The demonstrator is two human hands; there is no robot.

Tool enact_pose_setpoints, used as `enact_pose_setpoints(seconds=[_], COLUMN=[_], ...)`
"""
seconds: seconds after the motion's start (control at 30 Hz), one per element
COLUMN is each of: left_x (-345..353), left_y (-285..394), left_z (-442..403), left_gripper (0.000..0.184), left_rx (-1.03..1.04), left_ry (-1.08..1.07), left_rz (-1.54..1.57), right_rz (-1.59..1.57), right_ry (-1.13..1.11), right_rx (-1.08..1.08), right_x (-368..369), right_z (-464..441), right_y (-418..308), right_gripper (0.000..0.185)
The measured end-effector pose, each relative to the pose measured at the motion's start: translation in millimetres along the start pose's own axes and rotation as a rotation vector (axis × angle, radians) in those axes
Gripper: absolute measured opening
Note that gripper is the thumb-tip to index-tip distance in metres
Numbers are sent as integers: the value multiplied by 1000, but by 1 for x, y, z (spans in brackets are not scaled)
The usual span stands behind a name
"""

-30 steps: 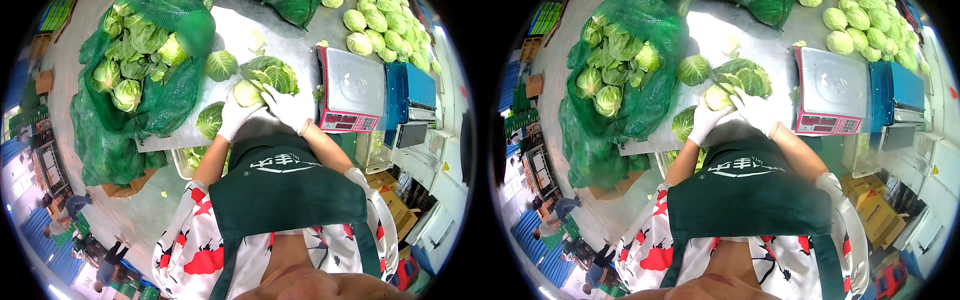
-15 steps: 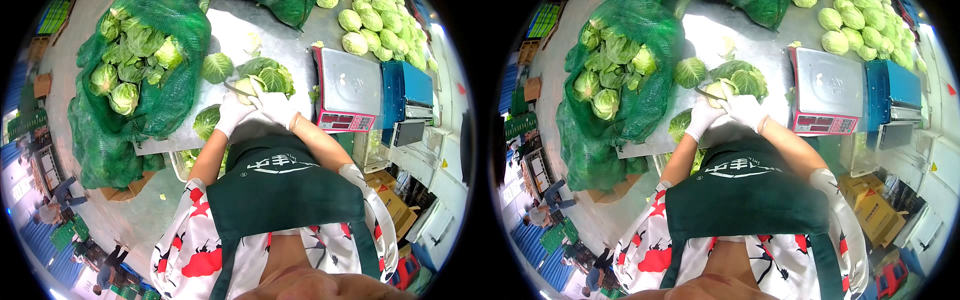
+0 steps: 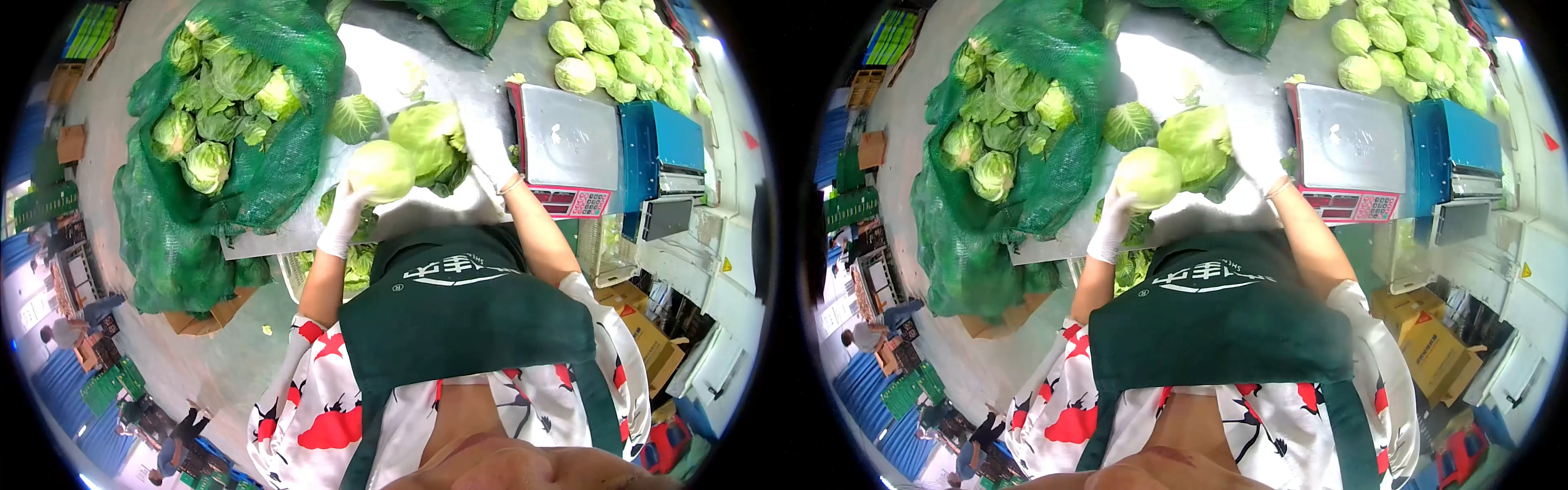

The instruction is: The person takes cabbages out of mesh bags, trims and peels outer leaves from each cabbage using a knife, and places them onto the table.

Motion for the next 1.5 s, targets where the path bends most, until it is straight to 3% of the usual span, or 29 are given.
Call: enact_pose_setpoints(seconds=[0.03, 0.07, 0.1, 0.2, 0.27, 0.33, 0.4, 0.47, 0.53, 0.57, 0.67, 0.73, 0.8, 0.83, 0.93, 1.03, 1.13, 1.2, 1.23, 1.3, 1.33, 1.37, 1.47, 1.5], left_x=[4, 1, -1, 9, 16, 19, 30, 47, 52, 64, 66, 74, 92, 93, 86, 87, 87, 85, 88, 87, 82, 72, 55, 52], left_y=[13, 20, 29, 51, 51, 48, 41, 46, 24, 33, 27, 33, 51, 54, 45, 41, 36, 36, 42, 46, 48, 38, 46, 54], left_z=[11, 13, 15, 22, 21, 19, 16, 11, -3, 0, 3, -2, -1, -7, -25, -28, -32, -33, -33, -37, -36, -38, -31, -23], left_gripper=[77, 81, 85, 88, 86, 84, 82, 79, 79, 81, 84, 83, 79, 72, 73, 62, 54, 51, 52, 52, 52, 54, 55, 54], left_rx=[-41, -90, -139, -224, -201, -186, -204, -178, -77, -117, -208, -206, -142, -125, -123, -141, -167, -165, -158, -140, -131, -71, -128, -137], left_ry=[-24, -14, -5, -59, -3, 21, 94, -71, -163, -193, -363, -446, -457, -440, -288, -222, -167, -105, -76, -71, -39, -42, -22, 15], left_rz=[236, 358, 482, 678, 631, 557, 543, 456, 284, 346, 388, 290, 121, 126, -94, -199, -237, -271, -297, -363, -393, -463, -370, -348], right_rz=[-259, -517, -562, -301, -299, -684, -611, -523, -483, -567, -1004, -1159, -1190, -1102, -922, -636, 13, 120, 239, 373, 401, 459, 478, 500], right_ry=[-122, -248, -294, -463, -245, -335, -387, -440, -253, -138, -580, -433, -299, -192, 154, 176, 215, 71, 97, 50, -89, -46, -198, -207], right_rx=[424, 846, 907, 608, 464, 565, 312, 211, 90, 33, 587, 840, 1015, 964, 743, 654, 540, 571, 482, 482, 553, 493, 518, 637], right_x=[-20, -40, -40, -42, -43, -64, -79, -79, -55, -43, -86, -101, -117, -127, -156, -173, -170, -166, -150, -136, -141, -130, -135, -139], right_z=[-10, -19, -21, -22, -21, -33, -39, -31, -20, -17, -27, -24, -21, -28, -63, -95, -124, -142, -148, -157, -165, -170, -189, -193], right_y=[-16, -38, -38, -62, -75, -109, -139, -152, -136, -119, -100, -80, -45, -27, 19, 85, 136, 157, 184, 209, 205, 222, 203, 218], right_gripper=[36, 38, 48, 54, 58, 59, 72, 83, 95, 85, 77, 64, 65, 67, 69, 77, 98, 105, 106, 98, 91, 84, 84, 86])
Point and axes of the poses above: each hand's wrist, its own z-axis away from the middle knuckle, its own x-axis out of the palm, y = z × x, the point moved 2 cm from there along -z, towards the middle knuckle, and after that the axes turned 3 degrees about -z, right-handed, at the moved point
